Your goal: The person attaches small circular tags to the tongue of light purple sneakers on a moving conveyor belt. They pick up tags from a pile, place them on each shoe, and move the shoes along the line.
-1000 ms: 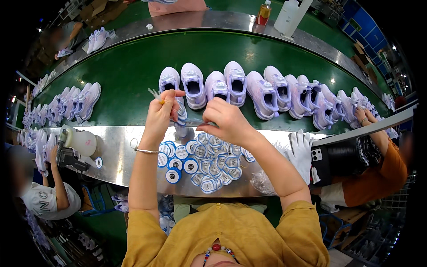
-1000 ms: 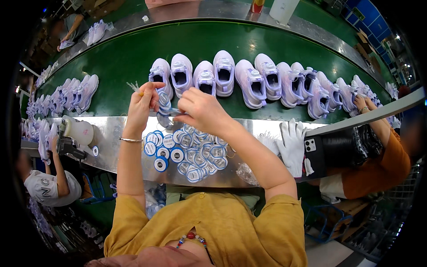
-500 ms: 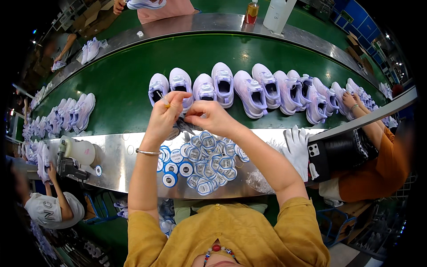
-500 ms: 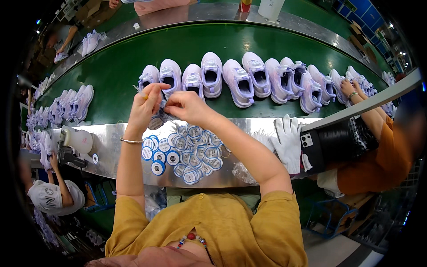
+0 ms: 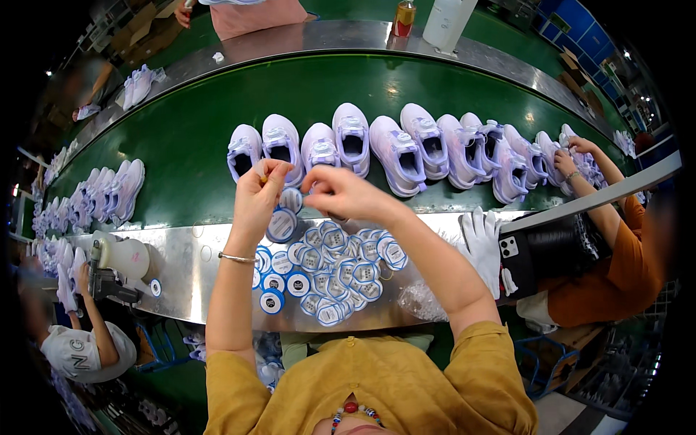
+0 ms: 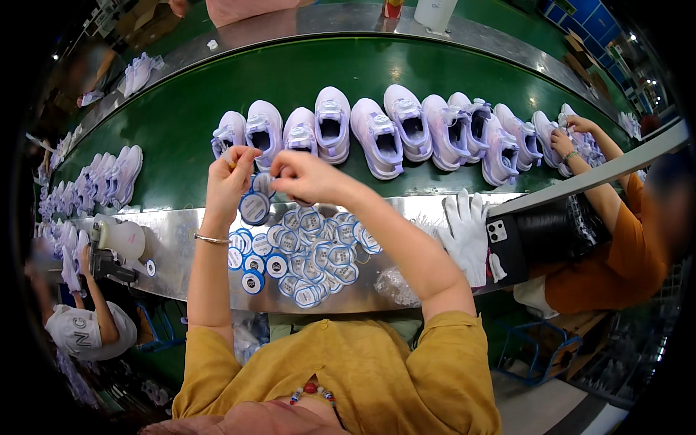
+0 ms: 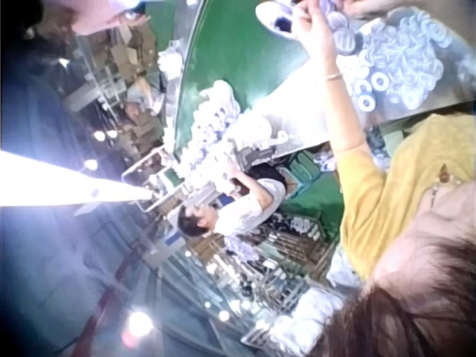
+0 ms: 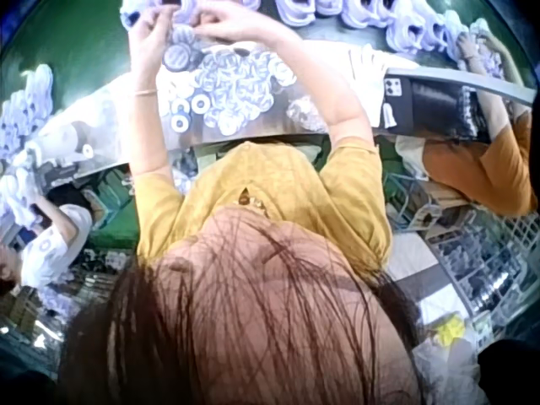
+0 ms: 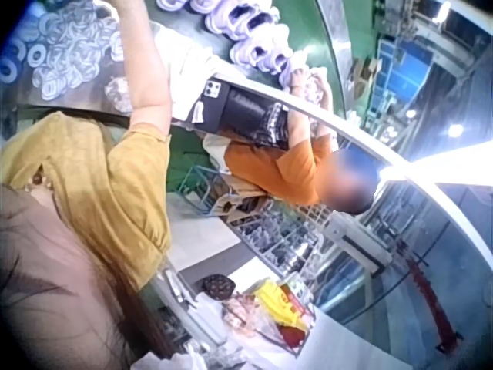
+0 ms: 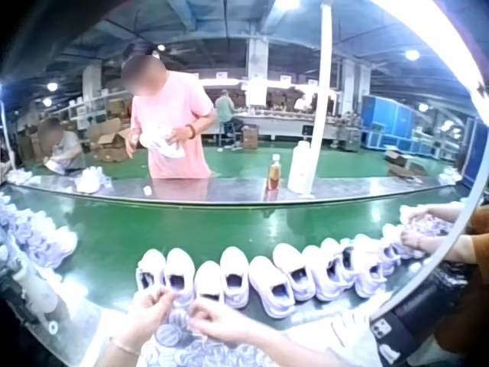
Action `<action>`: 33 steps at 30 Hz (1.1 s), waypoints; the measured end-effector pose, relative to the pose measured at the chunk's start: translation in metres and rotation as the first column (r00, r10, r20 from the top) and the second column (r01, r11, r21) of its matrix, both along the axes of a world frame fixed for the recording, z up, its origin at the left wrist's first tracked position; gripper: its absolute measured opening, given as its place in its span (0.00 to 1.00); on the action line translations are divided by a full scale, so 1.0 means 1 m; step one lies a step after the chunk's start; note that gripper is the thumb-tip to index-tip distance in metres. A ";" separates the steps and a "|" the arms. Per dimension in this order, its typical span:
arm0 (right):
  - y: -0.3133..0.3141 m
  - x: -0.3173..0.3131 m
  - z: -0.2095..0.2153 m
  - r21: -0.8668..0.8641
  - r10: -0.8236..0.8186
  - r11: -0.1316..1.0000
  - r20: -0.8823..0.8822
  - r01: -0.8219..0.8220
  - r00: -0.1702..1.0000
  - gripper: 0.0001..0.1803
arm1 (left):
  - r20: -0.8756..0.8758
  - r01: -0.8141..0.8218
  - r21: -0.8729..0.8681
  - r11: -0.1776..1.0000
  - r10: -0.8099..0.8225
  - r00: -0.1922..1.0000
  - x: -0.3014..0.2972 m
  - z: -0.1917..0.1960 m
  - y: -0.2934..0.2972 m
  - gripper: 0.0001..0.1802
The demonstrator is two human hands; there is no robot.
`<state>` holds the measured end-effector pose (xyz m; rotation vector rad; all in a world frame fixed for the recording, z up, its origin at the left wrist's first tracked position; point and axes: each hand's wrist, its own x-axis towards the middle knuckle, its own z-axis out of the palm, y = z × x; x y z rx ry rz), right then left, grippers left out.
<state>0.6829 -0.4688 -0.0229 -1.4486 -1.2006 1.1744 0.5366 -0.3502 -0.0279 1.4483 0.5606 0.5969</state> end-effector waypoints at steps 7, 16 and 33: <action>0.009 -0.009 -0.005 0.176 -0.255 0.953 0.021 0.247 0.967 0.08 | 0.048 -0.093 -0.008 0.996 0.093 0.994 0.017 -0.008 -0.004 0.12; -0.067 0.050 -0.029 0.012 -0.258 0.966 0.088 0.258 0.962 0.06 | -0.166 -0.004 -0.063 0.998 -0.006 0.986 0.010 -0.023 0.009 0.11; -0.063 0.057 -0.067 0.070 -0.274 0.958 -0.061 0.278 0.960 0.09 | -0.341 0.142 -0.001 0.990 -0.134 0.931 0.030 -0.069 -0.028 0.09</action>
